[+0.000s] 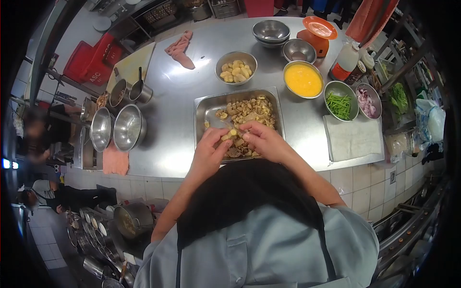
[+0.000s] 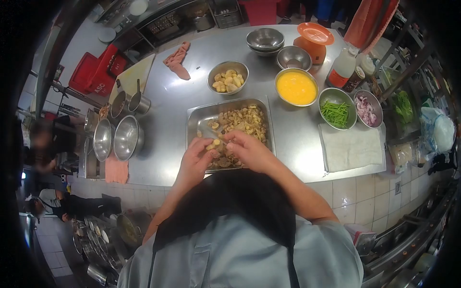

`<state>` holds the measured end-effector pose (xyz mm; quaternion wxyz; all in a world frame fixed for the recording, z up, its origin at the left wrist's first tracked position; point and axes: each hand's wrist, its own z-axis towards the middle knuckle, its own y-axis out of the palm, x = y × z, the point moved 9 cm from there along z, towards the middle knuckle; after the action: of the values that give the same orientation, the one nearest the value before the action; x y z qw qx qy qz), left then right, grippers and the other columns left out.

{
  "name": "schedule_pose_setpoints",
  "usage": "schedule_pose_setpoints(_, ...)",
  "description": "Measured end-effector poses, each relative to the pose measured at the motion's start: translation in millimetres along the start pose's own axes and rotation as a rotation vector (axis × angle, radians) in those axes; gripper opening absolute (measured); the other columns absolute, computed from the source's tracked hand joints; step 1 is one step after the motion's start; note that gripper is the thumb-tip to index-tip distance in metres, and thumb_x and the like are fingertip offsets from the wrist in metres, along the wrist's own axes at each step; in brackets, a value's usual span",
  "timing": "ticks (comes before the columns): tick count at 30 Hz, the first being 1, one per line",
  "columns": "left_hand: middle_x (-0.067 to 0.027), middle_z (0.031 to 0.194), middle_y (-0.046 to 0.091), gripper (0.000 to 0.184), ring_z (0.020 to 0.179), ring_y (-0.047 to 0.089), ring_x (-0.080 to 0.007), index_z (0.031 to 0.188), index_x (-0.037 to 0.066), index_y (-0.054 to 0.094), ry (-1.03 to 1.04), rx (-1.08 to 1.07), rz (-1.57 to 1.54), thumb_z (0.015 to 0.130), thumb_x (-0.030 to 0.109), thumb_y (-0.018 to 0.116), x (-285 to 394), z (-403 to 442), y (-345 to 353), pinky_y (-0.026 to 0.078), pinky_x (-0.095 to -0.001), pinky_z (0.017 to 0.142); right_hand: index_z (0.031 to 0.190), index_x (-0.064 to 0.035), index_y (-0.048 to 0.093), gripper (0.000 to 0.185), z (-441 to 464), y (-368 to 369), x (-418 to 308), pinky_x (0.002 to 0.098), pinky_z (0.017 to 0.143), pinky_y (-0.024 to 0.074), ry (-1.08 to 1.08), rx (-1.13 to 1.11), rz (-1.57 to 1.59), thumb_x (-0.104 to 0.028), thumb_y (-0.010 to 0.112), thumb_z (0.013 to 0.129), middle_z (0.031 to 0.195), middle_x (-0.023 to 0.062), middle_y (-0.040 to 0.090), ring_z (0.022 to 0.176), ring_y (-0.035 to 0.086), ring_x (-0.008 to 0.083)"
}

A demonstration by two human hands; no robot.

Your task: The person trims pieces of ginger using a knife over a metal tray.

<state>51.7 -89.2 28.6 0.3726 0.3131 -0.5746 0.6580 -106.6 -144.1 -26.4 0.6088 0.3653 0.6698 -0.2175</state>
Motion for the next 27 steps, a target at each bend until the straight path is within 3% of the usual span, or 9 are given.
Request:
schedule_pose_setpoints(1,-0.0120,0.114,0.067,0.031,0.104,0.067,-0.0288,0.129,0.002,0.064,0.009,0.010,-0.061,0.102,0.017,0.064,-1,-1,-1,0.053,-0.0381,0.089,0.130,-0.0107,0.059,0.025,0,-3,5,0.0259,0.055,0.0393,0.050,0.010,0.076,-0.016,0.059,0.105,0.083,0.0000,0.056,0.064,0.048,0.0080)
schedule_pose_setpoints(4,-0.0083,0.111,0.064,0.035,0.107,0.065,-0.0210,0.139,0.002,0.055,-0.356,0.026,-0.497,0.108,0.019,0.058,-32,-4,7,0.053,-0.0343,0.095,0.141,-0.0149,0.053,0.035,-1,-13,24,0.0239,0.049,0.0325,0.257,0.009,0.296,-0.017,0.057,0.106,0.080,-0.0011,0.052,0.059,0.042,0.0070)
schedule_pose_setpoints(8,-0.0065,0.104,0.063,0.036,0.095,0.064,-0.0193,0.142,0.007,0.052,-0.437,0.051,-1.091,0.112,0.027,0.050,-49,0,18,0.053,-0.0338,0.085,0.155,-0.0183,0.041,0.052,-6,-15,5,0.0241,0.047,0.0335,0.200,0.060,0.231,-0.020,0.058,0.106,0.082,0.0014,0.054,0.058,0.043,0.0080)
schedule_pose_setpoints(16,-0.0073,0.095,0.065,0.033,0.084,0.059,-0.0189,0.129,0.009,0.058,-0.526,-0.054,-1.343,0.114,0.035,0.043,-70,1,27,0.050,-0.0319,0.077,0.157,-0.0097,0.039,0.058,-6,15,-20,0.0311,0.075,0.0499,-0.027,-0.065,-0.165,-0.024,0.060,0.105,0.093,0.0076,0.063,0.082,0.060,0.0152)
schedule_pose_setpoints(19,-0.0057,0.095,0.064,0.034,0.086,0.059,-0.0200,0.128,0.011,0.058,-0.781,0.151,-1.448,0.113,0.038,0.044,-78,-4,29,0.050,-0.0337,0.080,0.155,-0.0095,0.041,0.054,-5,32,-25,0.0289,0.071,0.0444,-0.118,-0.101,-0.265,-0.026,0.059,0.107,0.086,0.0011,0.057,0.077,0.052,0.0103)
schedule_pose_setpoints(22,-0.0062,0.100,0.064,0.034,0.089,0.060,-0.0207,0.127,0.010,0.058,-0.874,0.278,-1.514,0.112,0.038,0.046,-89,-6,28,0.051,-0.0353,0.083,0.154,-0.0057,0.040,0.057,-6,37,-31,0.0314,0.073,0.0458,-0.159,-0.108,-0.358,-0.022,0.062,0.105,0.085,0.0038,0.057,0.077,0.054,0.0129)
schedule_pose_setpoints(23,-0.0066,0.103,0.064,0.033,0.091,0.060,-0.0210,0.127,0.009,0.058,-0.831,0.212,-1.557,0.112,0.037,0.049,-90,-3,30,0.051,-0.0368,0.085,0.154,-0.0054,0.040,0.057,-6,38,-33,0.0319,0.072,0.0462,-0.181,-0.108,-0.396,-0.021,0.063,0.104,0.084,0.0044,0.057,0.076,0.054,0.0135)
schedule_pose_setpoints(26,-0.0080,0.111,0.064,0.032,0.098,0.060,-0.0225,0.126,0.009,0.058,-0.722,0.085,-1.617,0.110,0.036,0.053,-90,1,31,0.053,-0.0403,0.090,0.154,-0.0067,0.040,0.060,-10,45,-41,0.0415,0.083,0.0527,-0.101,-0.149,-0.465,-0.024,0.065,0.102,0.096,0.0213,0.070,0.089,0.070,0.0333)
schedule_pose_setpoints(27,-0.0085,0.114,0.064,0.033,0.100,0.061,-0.0233,0.127,0.008,0.058,-0.698,0.089,-1.596,0.110,0.036,0.053,-79,2,29,0.053,-0.0408,0.091,0.154,-0.0070,0.040,0.060,-10,45,-42,0.0424,0.084,0.0527,-0.124,-0.138,-0.470,-0.024,0.065,0.102,0.097,0.0218,0.070,0.090,0.070,0.0347)
